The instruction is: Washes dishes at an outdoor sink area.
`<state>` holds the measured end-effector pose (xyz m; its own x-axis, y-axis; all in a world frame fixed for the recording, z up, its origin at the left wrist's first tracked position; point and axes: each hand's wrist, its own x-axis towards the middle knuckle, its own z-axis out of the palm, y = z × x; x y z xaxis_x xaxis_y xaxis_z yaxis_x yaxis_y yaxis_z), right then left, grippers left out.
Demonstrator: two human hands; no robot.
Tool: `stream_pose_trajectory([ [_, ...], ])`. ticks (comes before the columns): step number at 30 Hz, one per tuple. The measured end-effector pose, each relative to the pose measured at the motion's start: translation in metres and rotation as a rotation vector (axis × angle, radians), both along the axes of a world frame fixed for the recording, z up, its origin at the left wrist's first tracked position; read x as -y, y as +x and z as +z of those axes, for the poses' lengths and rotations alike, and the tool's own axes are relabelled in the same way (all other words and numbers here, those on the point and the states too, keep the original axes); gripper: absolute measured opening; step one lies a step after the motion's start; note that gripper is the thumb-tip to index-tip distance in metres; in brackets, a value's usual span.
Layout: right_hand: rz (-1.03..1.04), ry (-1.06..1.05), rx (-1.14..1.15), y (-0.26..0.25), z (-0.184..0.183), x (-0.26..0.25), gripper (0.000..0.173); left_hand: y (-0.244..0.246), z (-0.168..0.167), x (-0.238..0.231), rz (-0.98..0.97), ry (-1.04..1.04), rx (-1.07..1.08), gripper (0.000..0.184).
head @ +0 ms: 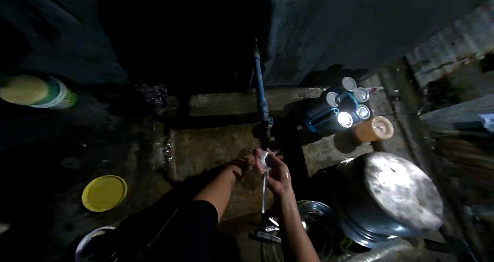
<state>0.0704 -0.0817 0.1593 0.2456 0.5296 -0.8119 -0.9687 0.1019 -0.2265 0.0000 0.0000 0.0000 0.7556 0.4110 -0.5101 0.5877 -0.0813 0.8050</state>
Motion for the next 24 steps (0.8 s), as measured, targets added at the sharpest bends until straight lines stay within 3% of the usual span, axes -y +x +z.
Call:
stream_pose_trajectory([
  [1,0.012,0.042,-0.004,0.001,-0.004,0.000,0.031,0.003,-0.005,-0.005,0.010,-0.023,-0.016,0.048],
  [3,0.040,0.083,0.004,-0.002,-0.012,0.003,0.032,0.006,0.053,-0.006,0.112,-0.126,-0.141,0.040],
  [5,0.082,0.085,0.047,-0.005,-0.016,0.006,0.030,0.013,0.094,-0.010,0.176,0.000,-0.191,0.031],
  [6,0.105,0.078,0.083,-0.007,-0.020,0.007,0.028,0.013,0.078,-0.018,0.162,0.188,-0.130,0.033],
  [8,0.193,0.078,0.196,-0.010,-0.030,0.011,0.029,-0.003,-0.021,-0.046,0.057,0.673,0.038,0.047],
  [10,0.315,0.088,0.320,-0.009,-0.040,0.006,0.027,-0.054,-0.089,-0.056,0.138,0.949,-0.101,0.057],
  [11,0.372,0.104,0.364,-0.009,-0.047,0.003,0.026,-0.086,-0.099,-0.049,0.272,0.966,-0.261,0.061],
  [13,0.451,0.143,0.413,-0.009,-0.059,-0.003,0.025,-0.138,-0.086,-0.020,0.602,0.822,-0.523,0.069],
  [15,0.501,0.147,0.496,-0.010,-0.066,-0.008,0.020,-0.158,-0.041,0.016,0.648,0.581,-0.644,0.078],
  [17,0.474,0.059,0.634,-0.016,-0.070,-0.019,0.026,-0.139,0.048,0.043,0.562,0.260,-0.509,0.063],
  [19,0.500,-0.161,0.791,-0.025,-0.064,-0.032,0.037,-0.104,0.120,0.058,0.535,-0.131,-0.185,0.040],
  [21,0.524,-0.345,0.978,-0.039,-0.058,-0.038,0.040,-0.073,0.135,0.079,0.588,-0.408,0.028,0.039],
  [24,0.697,-0.450,1.171,-0.034,-0.051,-0.042,0.058,-0.055,0.131,0.094,0.720,-0.404,0.049,0.041],
])
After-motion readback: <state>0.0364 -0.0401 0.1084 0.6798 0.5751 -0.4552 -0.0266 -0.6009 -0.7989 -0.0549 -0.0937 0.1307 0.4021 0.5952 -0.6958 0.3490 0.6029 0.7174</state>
